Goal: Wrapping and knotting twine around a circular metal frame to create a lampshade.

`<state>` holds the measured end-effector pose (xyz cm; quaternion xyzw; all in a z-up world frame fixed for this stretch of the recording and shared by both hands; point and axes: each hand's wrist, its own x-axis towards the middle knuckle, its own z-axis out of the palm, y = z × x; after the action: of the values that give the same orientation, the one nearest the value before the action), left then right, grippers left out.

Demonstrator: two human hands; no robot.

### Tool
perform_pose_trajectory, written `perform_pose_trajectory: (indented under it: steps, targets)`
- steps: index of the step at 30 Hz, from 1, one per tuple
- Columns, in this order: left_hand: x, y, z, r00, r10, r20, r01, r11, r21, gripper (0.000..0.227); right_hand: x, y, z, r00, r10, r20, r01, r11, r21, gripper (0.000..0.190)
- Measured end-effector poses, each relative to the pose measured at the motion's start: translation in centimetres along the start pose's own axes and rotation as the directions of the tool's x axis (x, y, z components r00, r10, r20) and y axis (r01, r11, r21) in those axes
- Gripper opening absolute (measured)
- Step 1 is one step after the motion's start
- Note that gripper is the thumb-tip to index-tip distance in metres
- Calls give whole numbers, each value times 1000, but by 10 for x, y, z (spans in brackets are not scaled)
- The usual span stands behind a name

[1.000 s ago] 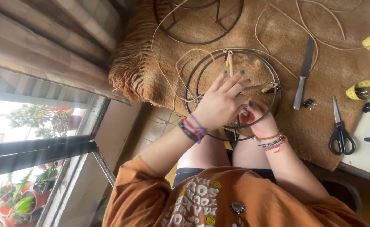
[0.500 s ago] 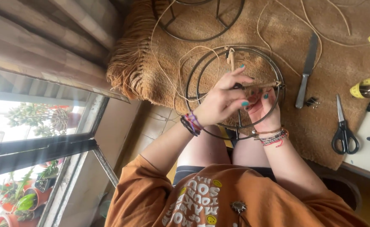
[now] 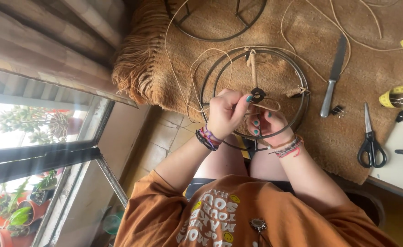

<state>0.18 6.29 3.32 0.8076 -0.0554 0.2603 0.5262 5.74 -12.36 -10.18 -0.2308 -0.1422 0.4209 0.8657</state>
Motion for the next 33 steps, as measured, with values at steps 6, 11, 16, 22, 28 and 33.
perform_pose_trajectory:
  steps: [6,11,16,22,28,33]
  targets:
    - [18,5,-11,982,106,156,-137,969,206,39,10,14,-24,991,58,120,-50,997,-65,38]
    - [24,-37,-38,930,183,319,-175,983,-55,46,8,9,-19,985,-152,81,171,905,-389,42]
    - [32,-45,-77,914,-25,405,137,959,-249,51,3,20,-26,970,-228,86,243,880,-407,35]
    - [53,-24,-107,968,46,246,148,689,-710,28,-4,24,-15,963,-266,-34,222,861,-459,37]
    - [68,-35,-132,957,-261,-130,100,713,-694,15,-8,19,7,967,-172,-188,69,887,-457,30]
    - [52,17,-58,978,205,-31,-91,558,825,31,-13,40,-34,939,-300,-169,195,868,-456,34]
